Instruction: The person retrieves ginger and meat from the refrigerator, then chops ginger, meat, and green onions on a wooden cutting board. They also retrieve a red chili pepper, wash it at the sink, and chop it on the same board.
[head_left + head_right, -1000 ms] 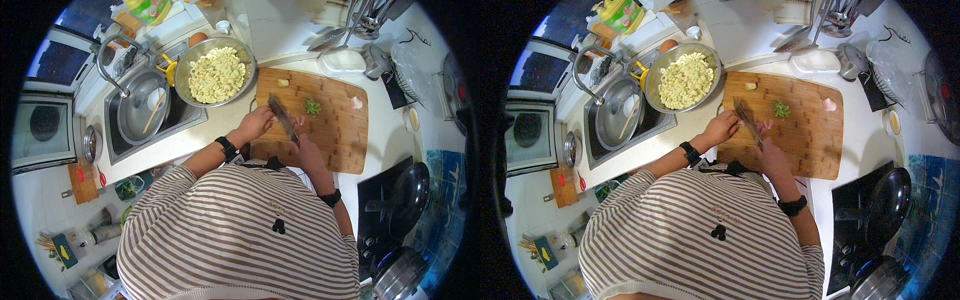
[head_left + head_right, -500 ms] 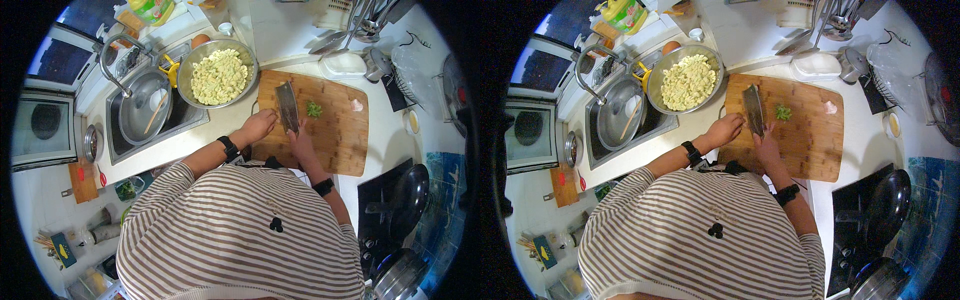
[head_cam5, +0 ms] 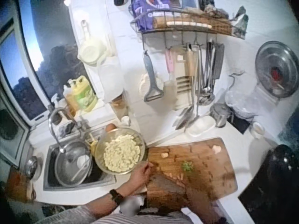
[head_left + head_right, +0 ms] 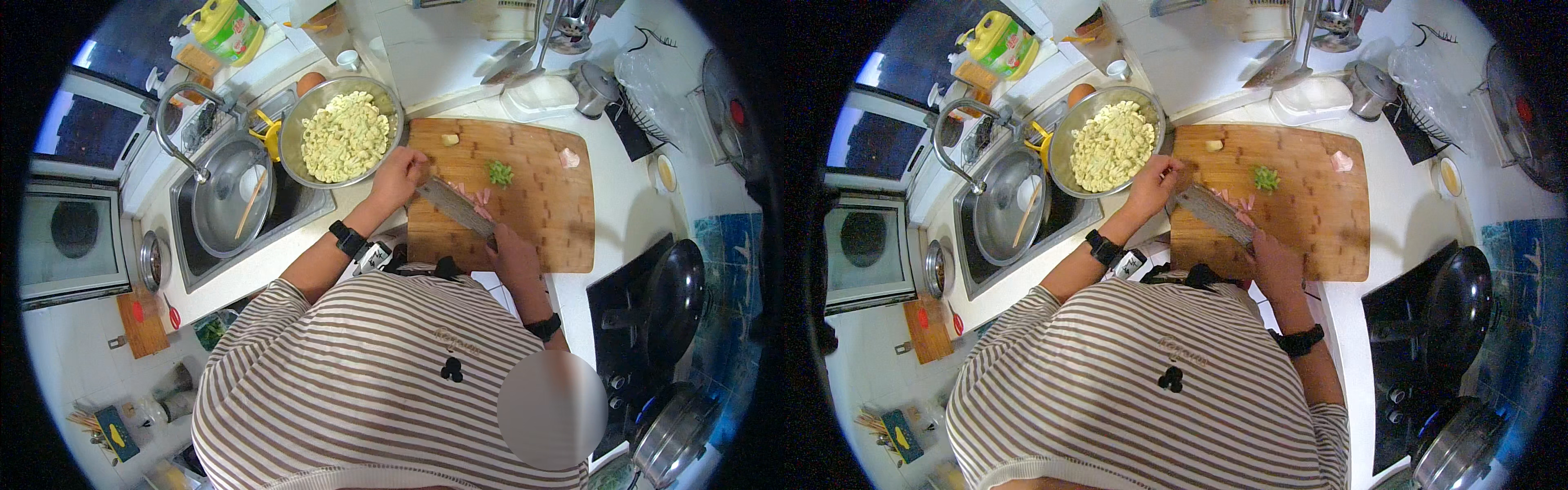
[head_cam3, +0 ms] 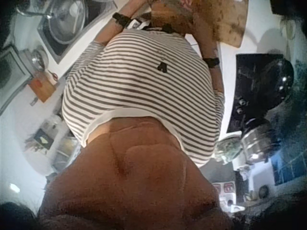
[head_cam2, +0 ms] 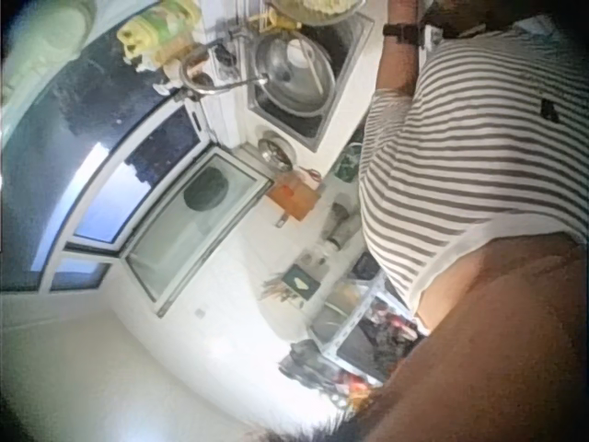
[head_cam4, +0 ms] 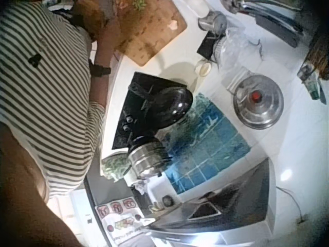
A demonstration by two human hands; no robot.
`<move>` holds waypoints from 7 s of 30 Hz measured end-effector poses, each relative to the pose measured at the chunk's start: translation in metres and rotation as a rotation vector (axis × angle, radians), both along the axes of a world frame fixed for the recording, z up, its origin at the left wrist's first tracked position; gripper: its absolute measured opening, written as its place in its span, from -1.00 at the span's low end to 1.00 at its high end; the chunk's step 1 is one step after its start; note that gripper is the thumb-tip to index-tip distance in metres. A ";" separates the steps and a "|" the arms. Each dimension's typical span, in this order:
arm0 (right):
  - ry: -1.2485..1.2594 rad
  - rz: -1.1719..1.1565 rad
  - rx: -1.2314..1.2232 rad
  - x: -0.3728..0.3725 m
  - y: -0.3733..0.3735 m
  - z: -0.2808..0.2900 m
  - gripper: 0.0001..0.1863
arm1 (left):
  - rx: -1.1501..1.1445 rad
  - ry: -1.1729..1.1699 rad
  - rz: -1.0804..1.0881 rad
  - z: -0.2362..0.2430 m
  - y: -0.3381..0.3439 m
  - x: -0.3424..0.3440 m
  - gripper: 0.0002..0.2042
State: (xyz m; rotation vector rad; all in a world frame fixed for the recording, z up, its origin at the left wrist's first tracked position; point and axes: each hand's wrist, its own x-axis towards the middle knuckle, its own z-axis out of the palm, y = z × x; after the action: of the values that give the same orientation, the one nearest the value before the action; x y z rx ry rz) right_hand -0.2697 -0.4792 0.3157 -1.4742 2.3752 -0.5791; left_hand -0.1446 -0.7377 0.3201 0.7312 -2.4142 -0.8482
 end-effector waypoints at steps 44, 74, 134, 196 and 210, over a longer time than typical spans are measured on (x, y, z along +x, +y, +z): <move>-0.297 -0.376 -0.237 -0.002 0.047 -0.040 -0.66 | -0.371 -0.102 -0.628 -0.033 0.036 -0.041 -0.61; -0.733 -0.676 -0.083 -0.037 0.172 -0.040 -0.66 | 0.029 -0.391 -0.675 -0.021 0.088 -0.277 -0.52; -0.409 -0.162 0.075 0.010 0.012 -0.017 -0.65 | 0.524 -0.070 0.013 -0.035 0.033 0.041 -0.67; -0.308 0.079 0.122 0.008 -0.071 -0.010 -0.38 | -0.145 -0.185 -0.241 -0.049 0.034 0.038 -0.69; -0.233 0.070 0.115 0.004 -0.031 0.021 -0.69 | -0.186 -0.142 -0.240 -0.054 0.032 0.038 -0.72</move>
State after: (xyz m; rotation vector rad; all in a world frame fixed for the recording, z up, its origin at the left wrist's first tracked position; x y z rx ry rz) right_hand -0.2660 -0.5097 0.3364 -1.3554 2.1332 -0.5549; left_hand -0.1065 -0.7054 0.2661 0.4503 -2.7030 -0.6658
